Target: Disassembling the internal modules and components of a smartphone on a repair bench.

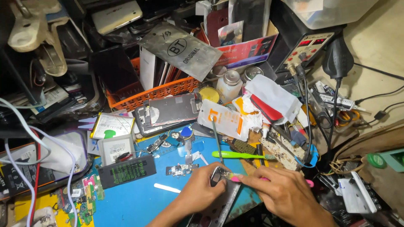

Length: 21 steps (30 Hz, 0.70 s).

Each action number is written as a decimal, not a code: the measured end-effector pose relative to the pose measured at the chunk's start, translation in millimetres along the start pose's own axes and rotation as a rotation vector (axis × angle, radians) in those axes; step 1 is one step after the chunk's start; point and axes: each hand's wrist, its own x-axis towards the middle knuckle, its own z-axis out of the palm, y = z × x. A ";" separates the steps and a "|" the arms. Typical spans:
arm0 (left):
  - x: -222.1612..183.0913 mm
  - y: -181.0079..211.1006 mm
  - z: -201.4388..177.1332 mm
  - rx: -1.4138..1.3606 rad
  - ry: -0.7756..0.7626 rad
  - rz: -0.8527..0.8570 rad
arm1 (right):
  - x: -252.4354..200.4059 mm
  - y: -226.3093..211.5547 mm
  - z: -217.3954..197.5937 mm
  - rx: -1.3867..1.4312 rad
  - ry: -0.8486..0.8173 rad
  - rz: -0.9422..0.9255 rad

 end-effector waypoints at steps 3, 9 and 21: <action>-2.3 -1.4 -1.2 0.005 0.000 -0.013 | -1.0 5.8 17.8 0.028 0.009 -0.039; -3.3 2.4 -1.4 -0.003 -0.028 -0.035 | 2.1 6.6 1.5 0.063 -0.064 0.019; -1.6 -1.1 -2.0 -0.004 -0.050 -0.034 | 0.6 -5.2 3.3 0.207 0.190 0.029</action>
